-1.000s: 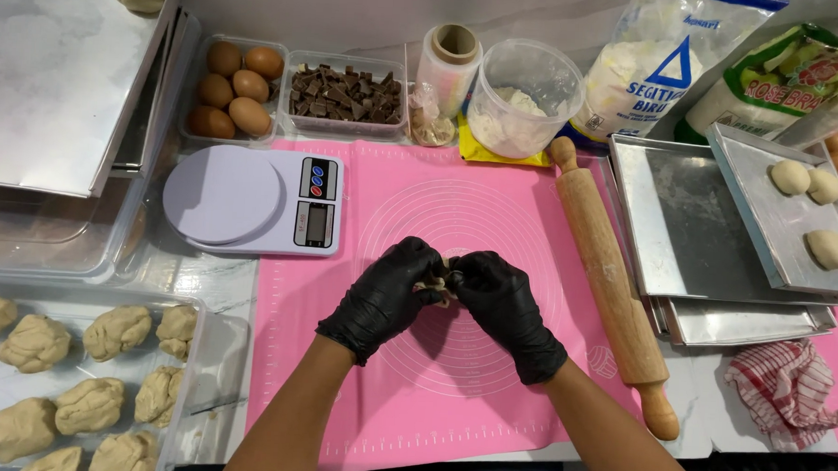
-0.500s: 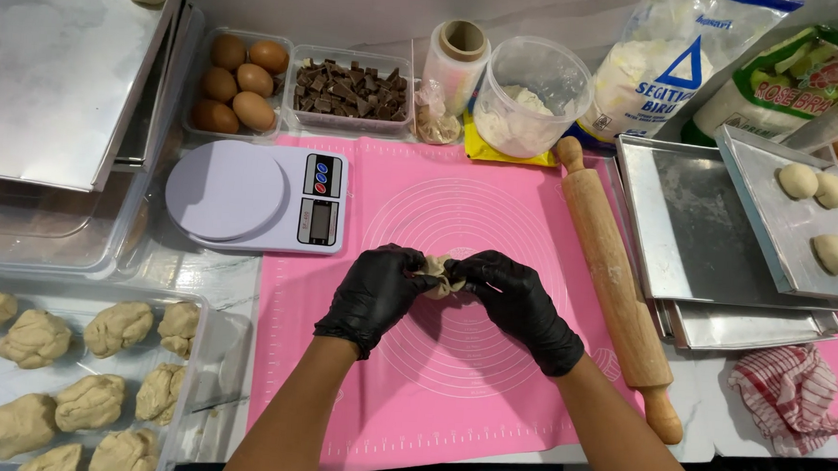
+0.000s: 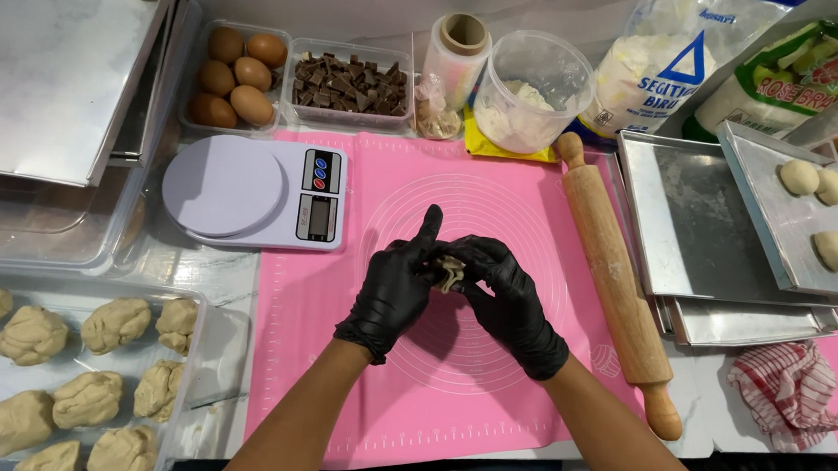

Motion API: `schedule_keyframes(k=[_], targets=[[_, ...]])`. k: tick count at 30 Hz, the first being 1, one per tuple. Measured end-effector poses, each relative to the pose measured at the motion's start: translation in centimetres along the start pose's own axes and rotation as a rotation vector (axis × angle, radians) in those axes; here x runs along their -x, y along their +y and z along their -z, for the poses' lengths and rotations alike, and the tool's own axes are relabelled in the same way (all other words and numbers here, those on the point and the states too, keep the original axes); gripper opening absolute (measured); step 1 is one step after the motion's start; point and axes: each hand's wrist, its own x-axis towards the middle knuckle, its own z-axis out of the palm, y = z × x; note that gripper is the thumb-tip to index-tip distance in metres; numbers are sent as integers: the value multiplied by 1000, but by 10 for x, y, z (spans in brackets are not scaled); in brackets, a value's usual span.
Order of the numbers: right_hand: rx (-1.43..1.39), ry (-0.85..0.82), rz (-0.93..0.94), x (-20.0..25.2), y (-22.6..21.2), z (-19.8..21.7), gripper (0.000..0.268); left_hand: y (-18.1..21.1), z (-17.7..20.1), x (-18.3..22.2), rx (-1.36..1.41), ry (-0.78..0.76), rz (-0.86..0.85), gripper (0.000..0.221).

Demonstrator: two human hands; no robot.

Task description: Rolling out and shaping small portions of dough on a silicone mat using a rolling pin and hands.

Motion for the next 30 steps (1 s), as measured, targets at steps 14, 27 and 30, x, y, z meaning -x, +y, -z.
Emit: schedule_keyframes(k=[14,27,30], targets=[[51,-39,-66,32,35,-17,20,37,25,3,349,-12,36,76],[9,-109,-69,26,29,-19,24,45,45,5,448,-141,169,72],[-14,-69,-41,24,25,-21,19,38,56,4,391,-204,235,74]])
